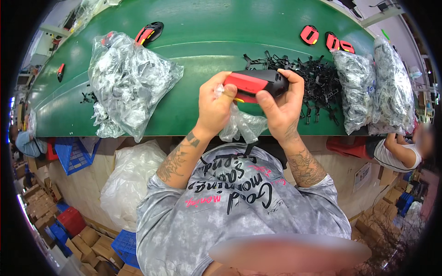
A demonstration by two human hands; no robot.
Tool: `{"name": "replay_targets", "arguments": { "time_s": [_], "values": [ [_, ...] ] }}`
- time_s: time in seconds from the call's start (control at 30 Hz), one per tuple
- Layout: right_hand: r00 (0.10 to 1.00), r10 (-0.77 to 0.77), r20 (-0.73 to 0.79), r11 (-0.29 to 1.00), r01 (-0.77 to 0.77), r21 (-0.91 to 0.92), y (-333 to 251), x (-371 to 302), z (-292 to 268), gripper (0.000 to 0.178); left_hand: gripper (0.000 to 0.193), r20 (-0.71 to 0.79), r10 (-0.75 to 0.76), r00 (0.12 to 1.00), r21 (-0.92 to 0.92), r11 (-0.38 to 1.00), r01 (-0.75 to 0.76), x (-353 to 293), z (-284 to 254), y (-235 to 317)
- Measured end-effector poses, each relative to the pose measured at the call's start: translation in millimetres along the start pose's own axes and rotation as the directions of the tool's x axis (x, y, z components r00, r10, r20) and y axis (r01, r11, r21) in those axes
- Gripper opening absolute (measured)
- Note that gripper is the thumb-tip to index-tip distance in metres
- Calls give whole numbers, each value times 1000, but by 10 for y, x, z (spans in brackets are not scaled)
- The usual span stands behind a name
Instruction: The person assembles plastic components by hand, joining small black pieces with larger red and black shells.
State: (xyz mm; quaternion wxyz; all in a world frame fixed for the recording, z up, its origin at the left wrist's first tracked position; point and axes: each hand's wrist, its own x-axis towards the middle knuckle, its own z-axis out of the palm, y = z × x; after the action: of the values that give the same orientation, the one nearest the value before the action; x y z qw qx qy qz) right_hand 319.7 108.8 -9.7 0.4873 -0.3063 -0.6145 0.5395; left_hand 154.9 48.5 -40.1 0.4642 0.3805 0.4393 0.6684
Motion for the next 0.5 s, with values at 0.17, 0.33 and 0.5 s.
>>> {"name": "replay_targets", "arguments": {
  "time_s": [0.17, 0.33, 0.5],
  "values": [
    [986, 167, -25, 959, -157, 238, 170, 83, -181, 46, 37, 73, -106, 992, -35, 993, 109, -13, 69, 80],
    [940, 303, 156, 805, -340, 486, 197, 231, -126, 50, 45, 32, -111, 993, -66, 991, 113, -61, 103, 227],
    [907, 250, 340, 730, -407, 549, 268, 267, -87, 57, 50, 7, -11, 1000, 22, 1000, 10, -82, 92, 380]
  ]
}}
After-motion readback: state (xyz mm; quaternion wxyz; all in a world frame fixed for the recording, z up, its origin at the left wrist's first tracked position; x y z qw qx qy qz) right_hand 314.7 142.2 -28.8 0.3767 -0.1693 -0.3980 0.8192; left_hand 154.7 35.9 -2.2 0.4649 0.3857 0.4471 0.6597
